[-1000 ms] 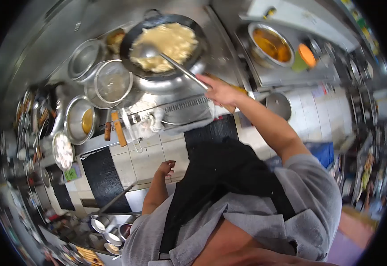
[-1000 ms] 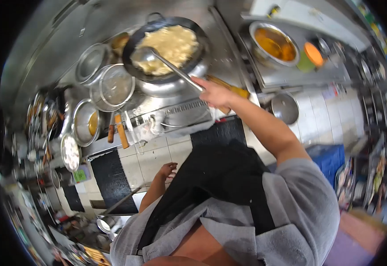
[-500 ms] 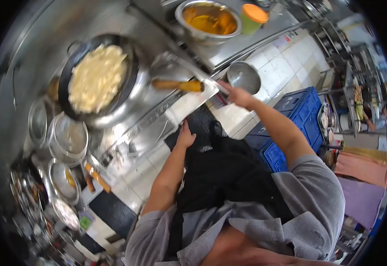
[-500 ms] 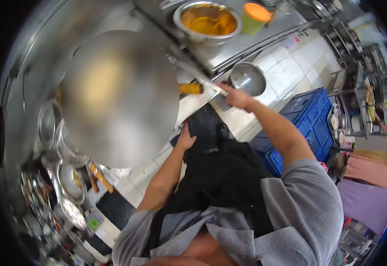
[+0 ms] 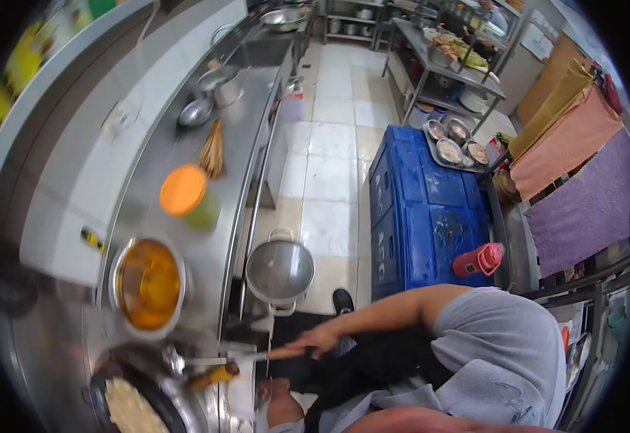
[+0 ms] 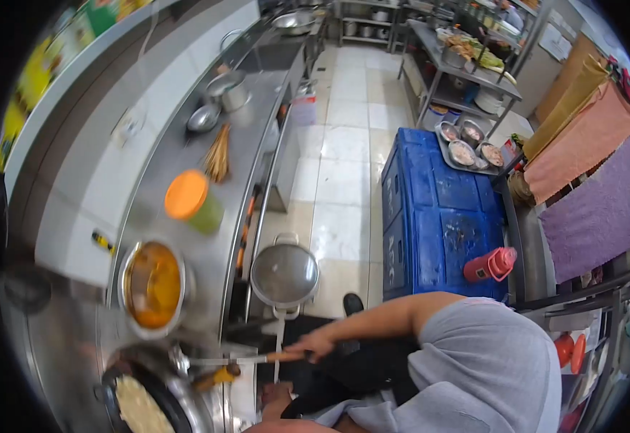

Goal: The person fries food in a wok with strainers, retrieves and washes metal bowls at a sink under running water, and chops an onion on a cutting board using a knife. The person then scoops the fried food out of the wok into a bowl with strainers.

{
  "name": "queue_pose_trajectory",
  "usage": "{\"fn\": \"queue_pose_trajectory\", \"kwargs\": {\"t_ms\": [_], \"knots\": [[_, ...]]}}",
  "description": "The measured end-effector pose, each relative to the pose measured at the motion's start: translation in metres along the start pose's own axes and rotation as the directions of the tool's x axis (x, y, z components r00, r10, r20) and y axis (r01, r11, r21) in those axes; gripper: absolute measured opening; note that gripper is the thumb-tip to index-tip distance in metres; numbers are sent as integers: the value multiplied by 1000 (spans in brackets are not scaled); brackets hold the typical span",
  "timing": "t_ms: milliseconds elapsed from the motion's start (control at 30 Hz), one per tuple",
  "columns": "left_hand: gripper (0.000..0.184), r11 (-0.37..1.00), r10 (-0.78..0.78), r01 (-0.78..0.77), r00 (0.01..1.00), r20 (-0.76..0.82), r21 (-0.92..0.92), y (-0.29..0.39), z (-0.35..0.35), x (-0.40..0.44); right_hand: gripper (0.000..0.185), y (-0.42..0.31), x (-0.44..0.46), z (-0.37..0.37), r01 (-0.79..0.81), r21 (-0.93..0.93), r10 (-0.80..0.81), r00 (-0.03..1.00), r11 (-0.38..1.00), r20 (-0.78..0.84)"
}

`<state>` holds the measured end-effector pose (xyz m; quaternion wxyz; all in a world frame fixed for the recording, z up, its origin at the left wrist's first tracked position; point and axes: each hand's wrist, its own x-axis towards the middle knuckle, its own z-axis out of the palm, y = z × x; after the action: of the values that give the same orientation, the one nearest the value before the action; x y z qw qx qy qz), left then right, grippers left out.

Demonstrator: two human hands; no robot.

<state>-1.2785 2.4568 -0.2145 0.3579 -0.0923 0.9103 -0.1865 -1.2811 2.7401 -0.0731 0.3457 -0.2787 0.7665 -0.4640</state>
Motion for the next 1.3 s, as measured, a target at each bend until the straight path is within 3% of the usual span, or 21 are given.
{"fn": "queue_pose_trajectory", "kwargs": {"t_ms": [67, 100, 167, 200, 300, 333, 433, 500, 600, 667, 733, 800, 833, 867, 933, 1033, 1133, 1300], "knots": [[49, 994, 94, -93, 996, 11, -62, 57, -29, 6, 97, 38, -86, -27, -285, -17, 286, 957, 958, 51], [50, 977, 188, -182, 981, 48, -107, 89, -46, 10, 92, 68, -134, -38, -260, 38, 262, 963, 965, -57], [51, 910, 383, -354, 918, 108, -217, 143, -85, 13, 86, 61, -240, -95, -551, 162, 566, 822, 818, -66], [52, 861, 471, -421, 871, 140, -285, 165, -108, 9, 82, 113, -286, -92, -590, 102, 598, 783, 801, -168], [53, 719, 658, -519, 722, 214, -462, 217, -181, -12, 77, 107, -410, -158, -704, 208, 711, 561, 679, -424], [54, 685, 696, -532, 680, 230, -498, 231, -204, -21, 76, 90, -439, -184, -719, 302, 755, 463, 626, -464], [56, 617, 770, -553, 570, 287, -559, 266, -273, -41, 72, 115, -505, -227, -670, 378, 735, 384, 638, -560], [57, 610, 786, -567, 522, 332, -553, 285, -317, -51, 69, 140, -531, -250, -723, 390, 710, 194, 570, -677], [59, 629, 778, -585, 463, 426, -512, 317, -371, -52, 65, 167, -550, -279, -739, 356, 686, 193, 571, -701], [61, 649, 755, -604, 434, 493, -463, 344, -403, -42, 60, 166, -563, -299, -676, 448, 729, 198, 585, -655], [62, 666, 723, -626, 406, 559, -406, 377, -443, -27, 57, 207, -587, -295, -648, 514, 741, 117, 561, -662], [63, 677, 680, -657, 384, 625, -333, 410, -490, -14, 57, 203, -596, -290, -370, 861, 904, -111, 349, -414], [64, 682, 655, -669, 377, 655, -296, 426, -515, -8, 59, 260, -610, -245, -431, 810, 853, -149, 399, -500], [65, 680, 636, -684, 369, 678, -265, 447, -541, -4, 62, 300, -621, -208, -420, 873, 955, -49, 247, -293], [67, 666, 602, -718, 359, 713, -202, 493, -594, 4, 68, 295, -613, -182, -139, 985, 990, 79, -103, 114], [69, 615, 560, -786, 378, 737, -64, 581, -671, 8, 72, 269, -597, -183, 70, 963, 955, 160, -261, 248], [71, 541, 573, -839, 418, 705, 58, 690, -760, -7, 68, 292, -591, -206, 177, 935, 941, 204, -308, 272], [77, 558, 652, -829, 460, 603, 30, 837, -850, -23, 63, 392, -634, -297, 143, 946, 938, 238, -292, 254]]}}
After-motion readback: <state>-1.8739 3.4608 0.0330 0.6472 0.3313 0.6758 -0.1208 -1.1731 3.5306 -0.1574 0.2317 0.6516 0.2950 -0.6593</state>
